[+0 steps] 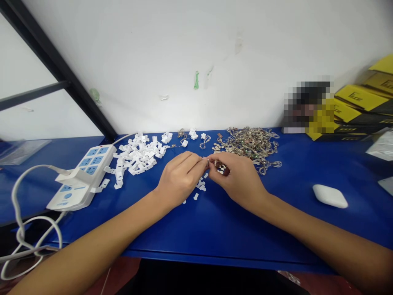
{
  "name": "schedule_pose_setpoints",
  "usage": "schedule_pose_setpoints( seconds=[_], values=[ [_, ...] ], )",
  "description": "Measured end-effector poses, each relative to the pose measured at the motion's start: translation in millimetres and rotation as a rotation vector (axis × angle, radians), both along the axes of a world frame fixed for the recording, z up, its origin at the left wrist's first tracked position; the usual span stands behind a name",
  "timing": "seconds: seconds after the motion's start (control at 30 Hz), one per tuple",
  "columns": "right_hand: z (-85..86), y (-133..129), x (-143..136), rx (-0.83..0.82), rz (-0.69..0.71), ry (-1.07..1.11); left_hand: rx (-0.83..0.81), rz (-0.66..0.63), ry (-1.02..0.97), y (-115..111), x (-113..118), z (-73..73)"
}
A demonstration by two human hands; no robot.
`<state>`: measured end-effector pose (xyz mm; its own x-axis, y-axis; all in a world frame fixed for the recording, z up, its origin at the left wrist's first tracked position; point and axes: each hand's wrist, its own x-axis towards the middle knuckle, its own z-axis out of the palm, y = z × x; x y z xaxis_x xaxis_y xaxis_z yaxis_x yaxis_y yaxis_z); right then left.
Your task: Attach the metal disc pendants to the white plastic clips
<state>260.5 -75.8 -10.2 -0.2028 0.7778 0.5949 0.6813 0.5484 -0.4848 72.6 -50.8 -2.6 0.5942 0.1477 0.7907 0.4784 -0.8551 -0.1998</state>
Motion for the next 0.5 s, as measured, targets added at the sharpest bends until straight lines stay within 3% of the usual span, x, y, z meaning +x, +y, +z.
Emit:
schedule_pose_setpoints(
  seconds=[0.5],
  values=[
    [-6.5, -3.6, -2.2, 0.051, 0.002, -0.127, -0.047, 0.034, 0.047, -3.8, 0.7, 1.8]
  ],
)
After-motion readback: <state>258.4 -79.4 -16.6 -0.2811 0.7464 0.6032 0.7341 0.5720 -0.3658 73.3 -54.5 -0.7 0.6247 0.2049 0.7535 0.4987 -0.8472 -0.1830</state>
